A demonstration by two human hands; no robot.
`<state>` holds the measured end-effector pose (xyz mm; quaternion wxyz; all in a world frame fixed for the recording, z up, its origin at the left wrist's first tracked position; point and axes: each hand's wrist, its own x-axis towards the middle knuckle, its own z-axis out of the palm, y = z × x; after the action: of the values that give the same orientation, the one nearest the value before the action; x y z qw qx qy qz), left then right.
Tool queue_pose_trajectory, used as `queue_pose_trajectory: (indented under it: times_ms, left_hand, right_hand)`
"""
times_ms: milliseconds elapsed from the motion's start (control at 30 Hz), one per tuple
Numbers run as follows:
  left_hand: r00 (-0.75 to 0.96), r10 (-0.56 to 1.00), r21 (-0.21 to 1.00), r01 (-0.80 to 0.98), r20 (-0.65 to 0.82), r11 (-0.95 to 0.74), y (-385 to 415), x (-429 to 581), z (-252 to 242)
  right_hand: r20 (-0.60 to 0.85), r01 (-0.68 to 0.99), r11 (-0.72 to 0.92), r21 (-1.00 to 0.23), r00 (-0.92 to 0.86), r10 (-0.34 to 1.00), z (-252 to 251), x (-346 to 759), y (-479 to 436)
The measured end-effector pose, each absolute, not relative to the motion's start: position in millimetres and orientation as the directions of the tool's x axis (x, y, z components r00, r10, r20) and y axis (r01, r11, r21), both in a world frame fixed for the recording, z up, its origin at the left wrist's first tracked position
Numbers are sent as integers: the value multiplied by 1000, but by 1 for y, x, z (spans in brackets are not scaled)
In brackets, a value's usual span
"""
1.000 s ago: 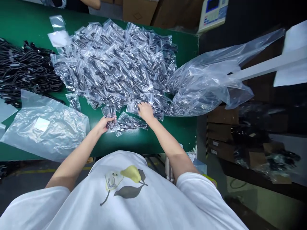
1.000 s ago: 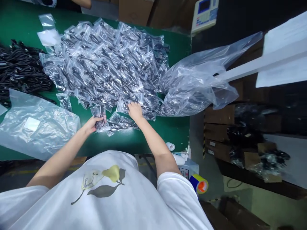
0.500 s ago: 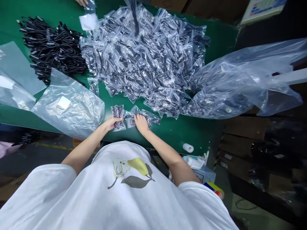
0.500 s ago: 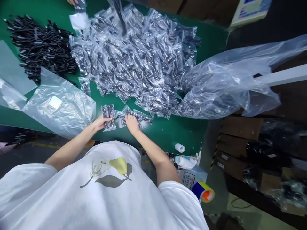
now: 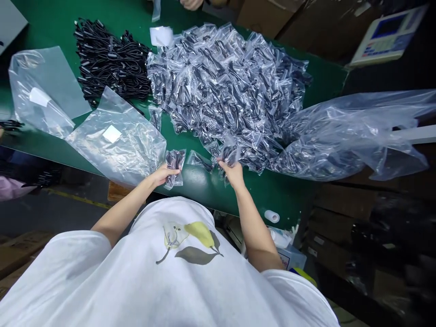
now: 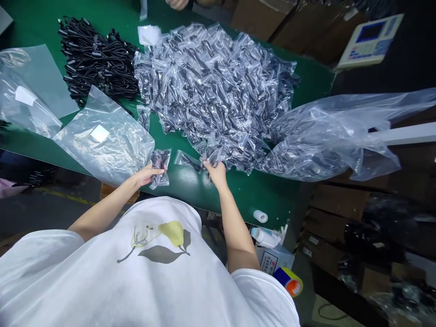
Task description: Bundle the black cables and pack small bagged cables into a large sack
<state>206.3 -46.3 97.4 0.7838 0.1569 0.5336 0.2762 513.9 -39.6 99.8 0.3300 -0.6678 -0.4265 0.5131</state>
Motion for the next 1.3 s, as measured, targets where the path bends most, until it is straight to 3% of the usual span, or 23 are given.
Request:
queue_pose_trajectory:
  times_ms: [167, 400, 600, 1000, 1300]
  left_hand:
    - [339, 590, 522, -276, -733, 807, -49, 205, 113]
    - [362, 616, 510, -351, -699, 785, -50, 199, 148]
    - [333, 665, 549, -383, -668, 743, -49, 198, 171]
    - [231, 650, 551, -374, -724, 746, -63, 184, 166]
    - [251, 598, 493, -374, -761, 785, -66, 175, 174]
  right_hand:
    - [-491, -224, -463, -857, 90, 866, 136, 474, -36]
    - [-562, -565, -539, -625, -154, 812, 168, 419, -31]
    - [-557, -512, -640, -573, -329, 762, 180, 403, -41]
    - [-551, -529, -617, -582, -302, 778, 180, 400, -49]
    - [-535, -535, -616, -578, -322, 781, 176, 403, -51]
